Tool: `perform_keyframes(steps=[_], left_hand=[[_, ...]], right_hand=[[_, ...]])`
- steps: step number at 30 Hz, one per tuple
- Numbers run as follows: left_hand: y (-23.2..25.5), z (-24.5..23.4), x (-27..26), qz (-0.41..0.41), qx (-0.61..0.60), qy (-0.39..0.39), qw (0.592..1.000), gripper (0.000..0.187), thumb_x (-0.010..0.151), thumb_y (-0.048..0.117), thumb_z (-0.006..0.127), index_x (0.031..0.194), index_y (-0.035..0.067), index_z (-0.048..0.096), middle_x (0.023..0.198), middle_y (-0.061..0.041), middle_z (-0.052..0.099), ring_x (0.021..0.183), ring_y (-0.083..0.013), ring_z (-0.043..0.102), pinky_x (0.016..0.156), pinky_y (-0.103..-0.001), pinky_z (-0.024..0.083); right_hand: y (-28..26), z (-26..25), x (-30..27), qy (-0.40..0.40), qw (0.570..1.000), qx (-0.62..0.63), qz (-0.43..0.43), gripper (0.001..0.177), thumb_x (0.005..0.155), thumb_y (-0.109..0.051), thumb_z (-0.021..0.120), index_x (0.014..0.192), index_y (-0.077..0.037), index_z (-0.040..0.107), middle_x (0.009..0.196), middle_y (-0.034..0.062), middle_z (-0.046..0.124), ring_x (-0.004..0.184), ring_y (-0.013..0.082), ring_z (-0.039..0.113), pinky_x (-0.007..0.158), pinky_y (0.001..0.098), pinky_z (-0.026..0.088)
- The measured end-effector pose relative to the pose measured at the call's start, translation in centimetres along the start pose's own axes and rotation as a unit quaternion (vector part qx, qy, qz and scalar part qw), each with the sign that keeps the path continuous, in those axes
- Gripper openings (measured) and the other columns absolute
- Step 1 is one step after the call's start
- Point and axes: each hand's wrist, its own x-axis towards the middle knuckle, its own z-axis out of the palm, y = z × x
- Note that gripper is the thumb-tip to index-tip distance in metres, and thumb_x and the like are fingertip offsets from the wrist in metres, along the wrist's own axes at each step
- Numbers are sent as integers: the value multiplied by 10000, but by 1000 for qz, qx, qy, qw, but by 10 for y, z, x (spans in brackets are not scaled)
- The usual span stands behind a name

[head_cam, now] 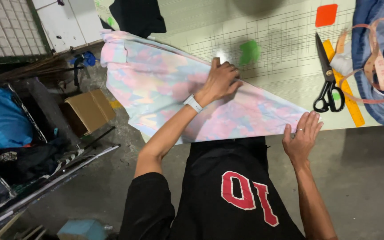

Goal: The person folds a large piece of pastel tie-dye fabric on a cutting mat and uses scissors to trim the edges. They repeatedly smooth the fabric, align the edges, and cut along the sides to create a straight shape.

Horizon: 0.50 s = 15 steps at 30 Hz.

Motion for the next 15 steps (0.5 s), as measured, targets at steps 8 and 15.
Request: perform_keyframes(steps=[8,15], left_hand=[[17,14,11,30,65,63,995,120,736,250,597,737,136,561,699,-41,553,716,-202,513,715,-401,327],[39,-3,9,4,98,97,990,138,746,201,580,848,114,549,796,-50,536,810,-217,506,764,-422,344]], right_hand=[[1,2,2,13,1000,-2,3,554,873,-180,581,1292,152,435,1330,349,385,1223,492,346,986,591,207],[-1,-2,3,15,1000,-12,-5,551,871,-179,586,1292,147,444,1327,344,394,1231,475,349,995,577,206]])
